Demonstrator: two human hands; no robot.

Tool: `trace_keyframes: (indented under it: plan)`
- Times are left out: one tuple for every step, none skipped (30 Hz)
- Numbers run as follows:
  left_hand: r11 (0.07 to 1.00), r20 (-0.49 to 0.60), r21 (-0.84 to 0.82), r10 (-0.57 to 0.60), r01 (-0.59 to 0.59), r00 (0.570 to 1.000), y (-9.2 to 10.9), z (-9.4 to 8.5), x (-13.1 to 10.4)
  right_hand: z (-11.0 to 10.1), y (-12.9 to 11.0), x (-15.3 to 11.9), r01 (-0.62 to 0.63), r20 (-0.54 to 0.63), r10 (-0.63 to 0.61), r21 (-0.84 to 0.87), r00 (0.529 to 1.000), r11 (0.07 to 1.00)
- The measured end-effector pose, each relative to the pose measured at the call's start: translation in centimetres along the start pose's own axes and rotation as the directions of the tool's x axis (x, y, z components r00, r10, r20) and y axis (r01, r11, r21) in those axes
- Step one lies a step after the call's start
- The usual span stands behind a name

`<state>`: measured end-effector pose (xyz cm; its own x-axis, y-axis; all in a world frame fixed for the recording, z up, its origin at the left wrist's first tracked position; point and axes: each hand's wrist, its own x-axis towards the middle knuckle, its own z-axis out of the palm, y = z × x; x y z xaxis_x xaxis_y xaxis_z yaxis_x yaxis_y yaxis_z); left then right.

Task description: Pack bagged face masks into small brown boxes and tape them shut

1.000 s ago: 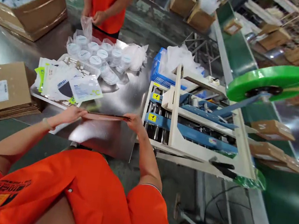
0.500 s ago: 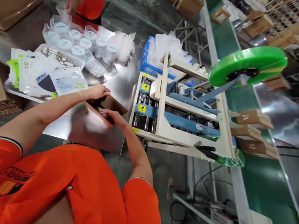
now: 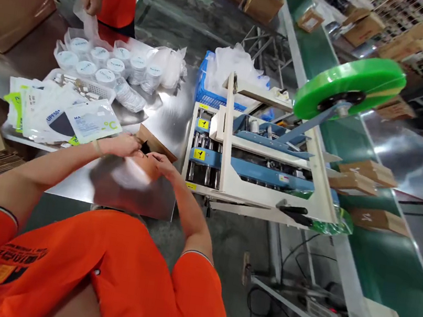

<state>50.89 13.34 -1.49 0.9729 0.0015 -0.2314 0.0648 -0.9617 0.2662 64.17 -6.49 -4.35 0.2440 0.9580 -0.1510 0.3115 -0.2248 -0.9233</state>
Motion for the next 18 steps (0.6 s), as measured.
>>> trace_keyframes:
  plan:
    - [1.000,-0.003,0.014,-0.010,0.010,1.000,0.1,-0.2,0.7,-0.9,-0.8,0.3,0.012,-0.001,-0.012,-0.120,1.000,0.993]
    - [0.999,-0.035,0.023,-0.025,0.026,0.999,0.1,-0.3,1.2,-1.9,-1.6,0.7,0.016,-0.045,-0.028,-0.254,0.999,0.967]
    - [0.998,-0.087,0.024,-0.051,0.053,0.995,0.1,-0.3,1.4,-2.6,-2.4,1.0,-0.006,-0.128,-0.047,-0.390,0.991,0.921]
    - [0.995,-0.151,0.017,-0.094,0.098,0.984,0.2,0.1,1.2,-3.1,-3.1,1.2,-0.069,-0.230,-0.058,-0.508,0.971,0.858]
    - [0.988,-0.222,-0.005,-0.154,0.157,0.963,0.2,0.6,0.8,-3.1,-3.7,1.3,-0.162,-0.316,-0.042,-0.593,0.948,0.789]
    - [0.974,-0.290,-0.041,-0.225,0.223,0.930,0.2,1.3,0.3,-2.6,-4.2,1.3,-0.255,-0.358,0.009,-0.647,0.934,0.718]
    - [0.954,-0.347,-0.090,-0.300,0.287,0.888,0.3,2.1,-0.1,-1.6,-4.5,1.2,-0.326,-0.353,0.094,-0.687,0.931,0.650]
    - [0.929,-0.389,-0.144,-0.369,0.340,0.844,0.3,2.9,-0.5,-0.1,-4.6,1.0,-0.365,-0.313,0.193,-0.723,0.930,0.587]
    - [0.906,-0.416,-0.198,-0.424,0.374,0.805,0.3,3.6,-0.7,1.6,-4.6,0.7,-0.380,-0.265,0.281,-0.755,0.922,0.535]
    - [0.885,-0.434,-0.250,-0.464,0.392,0.772,0.3,4.2,-0.8,3.3,-4.4,0.3,-0.380,-0.230,0.338,-0.781,0.913,0.495]
    - [0.868,-0.447,-0.301,-0.494,0.394,0.746,0.3,4.7,-0.6,4.7,-4.1,0.1,-0.377,-0.218,0.358,-0.801,0.908,0.466]
    - [0.853,-0.457,-0.352,-0.515,0.385,0.725,0.2,5.0,-0.4,5.7,-3.7,-0.2,-0.377,-0.230,0.348,-0.810,0.909,0.449]
    - [0.839,-0.468,-0.404,-0.532,0.365,0.705,0.2,5.3,-0.2,6.0,-3.2,-0.4,-0.383,-0.254,0.320,-0.806,0.913,0.451]
    - [0.822,-0.484,-0.457,-0.550,0.340,0.681,0.1,5.5,-0.1,5.7,-2.7,-0.6,-0.391,-0.282,0.284,-0.784,0.916,0.482]
    - [0.802,-0.503,-0.508,-0.571,0.313,0.649,0.0,5.7,-0.3,4.9,-2.0,-0.8,-0.400,-0.315,0.247,-0.736,0.916,0.546]
    - [0.777,-0.517,-0.558,-0.600,0.292,0.611,-0.2,5.8,-0.6,3.7,-1.1,-1.0,-0.400,-0.351,0.211,-0.656,0.912,0.640]
    - [0.748,-0.516,-0.601,-0.631,0.280,0.579,-0.3,6.0,-1.2,2.5,-0.2,-1.3,-0.383,-0.391,0.182,-0.535,0.902,0.753]
    - [0.722,-0.497,-0.632,-0.656,0.281,0.569,-0.5,6.2,-2.0,1.5,0.8,-1.5,-0.343,-0.429,0.167,-0.372,0.887,0.863]
